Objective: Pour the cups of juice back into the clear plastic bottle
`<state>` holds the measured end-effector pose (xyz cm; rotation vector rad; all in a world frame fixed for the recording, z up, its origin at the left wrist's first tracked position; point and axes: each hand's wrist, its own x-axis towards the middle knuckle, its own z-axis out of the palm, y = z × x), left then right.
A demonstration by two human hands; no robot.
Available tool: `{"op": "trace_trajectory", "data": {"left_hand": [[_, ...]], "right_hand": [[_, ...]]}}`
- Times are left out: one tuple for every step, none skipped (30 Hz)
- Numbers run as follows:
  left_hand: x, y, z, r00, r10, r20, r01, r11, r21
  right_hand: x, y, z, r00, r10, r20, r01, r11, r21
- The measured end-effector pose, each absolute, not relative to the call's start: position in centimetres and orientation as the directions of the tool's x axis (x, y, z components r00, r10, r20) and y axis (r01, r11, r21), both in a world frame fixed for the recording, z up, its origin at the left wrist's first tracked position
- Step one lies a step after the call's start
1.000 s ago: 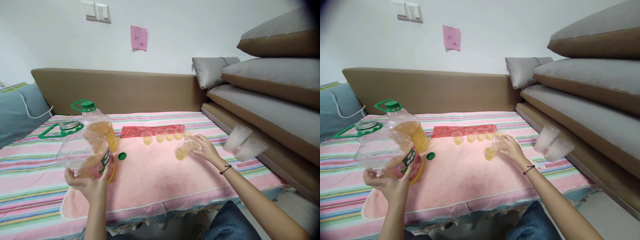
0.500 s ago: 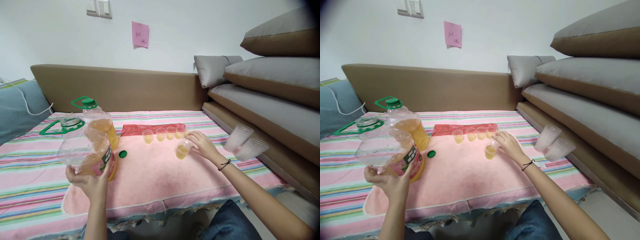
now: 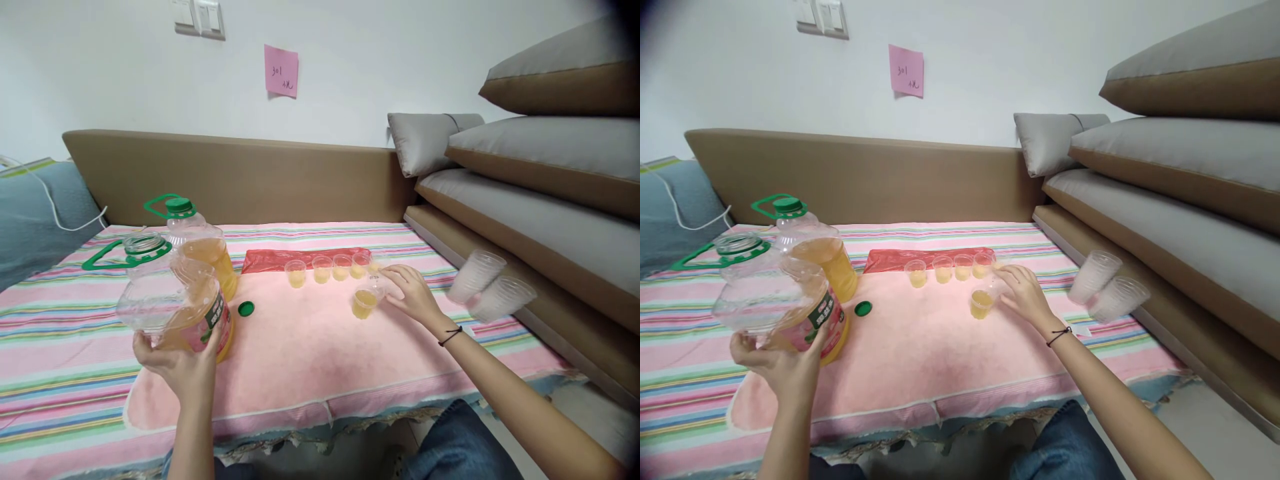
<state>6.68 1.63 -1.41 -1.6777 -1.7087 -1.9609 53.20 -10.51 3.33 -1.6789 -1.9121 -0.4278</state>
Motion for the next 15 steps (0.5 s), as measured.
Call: {"op": "trace_trajectory", "data": {"left_hand": [[6.7,1.6,-1.3,-0.405,0.571,0.714,0.632,-0.390,0.670],[6.7,1.5,-1.2,-0.396,0.576,0.715,0.637,-0.388,0.665],[6.7,1.4,-1.1,-0.389,0.585,0.712,0.640,-0.385,0.666],[6.7,1.4,-1.1,-0.388,0.595,0.704,0.637,-0.379,0.671],[6.7,1.4,-1.0,-0.396,0.601,0.694,0.630,-0.372,0.682],[6.7,1.5,-1.1,-0.411,0.603,0.683,0.618,-0.366,0.696],[6.6,1.6,-1.1,-0.428,0.604,0.672,0.606,-0.360,0.710],[6.6,1.7,-1.2,-0.439,0.606,0.664,0.596,-0.357,0.719],[6.5,1.8,-1.2,-0.443,0.606,0.661,0.591,-0.357,0.724],[6.5,1.9,-1.2,-0.443,0.607,0.660,0.587,-0.360,0.725],[6.5,2.0,-1.1,-0.441,0.611,0.658,0.583,-0.362,0.727],[6.5,1.9,-0.9,-0.445,0.616,0.650,0.573,-0.362,0.736],[6.7,1.7,-0.5,-0.459,0.627,0.629,0.552,-0.354,0.755],[7.0,1.4,0.0,-0.491,0.641,0.590,0.500,-0.348,0.793],[7.4,0.9,0.6,-0.524,0.662,0.537,0.433,-0.336,0.836]], "right_hand": [[53.4,-10.7,2.9,-0.014,0.796,0.605,0.976,0.142,-0.164],[53.6,-11.0,2.4,0.032,0.788,0.615,0.969,0.125,-0.211],[53.7,-11.1,2.0,0.075,0.780,0.622,0.958,0.117,-0.262],[53.8,-11.2,1.6,0.118,0.772,0.625,0.942,0.113,-0.316],[53.9,-11.3,1.2,0.164,0.765,0.623,0.920,0.110,-0.376],[53.9,-11.3,0.8,0.217,0.759,0.615,0.891,0.103,-0.442],[53.9,-11.3,0.5,0.275,0.754,0.597,0.855,0.092,-0.510],[53.9,-11.3,0.2,0.337,0.749,0.570,0.810,0.077,-0.581],[53.9,-11.3,-0.1,0.402,0.744,0.534,0.755,0.061,-0.653],[53.8,-11.3,-0.4,0.464,0.736,0.492,0.688,0.049,-0.724],[53.8,-11.3,-0.5,0.519,0.727,0.450,0.615,0.049,-0.787],[53.8,-11.4,-0.6,0.560,0.716,0.417,0.544,0.063,-0.837],[53.9,-11.7,-0.6,0.587,0.707,0.395,0.481,0.088,-0.872],[54.1,-12.0,-0.4,0.605,0.696,0.388,0.433,0.122,-0.893],[54.4,-12.4,-0.1,0.617,0.681,0.393,0.402,0.157,-0.902]]}}
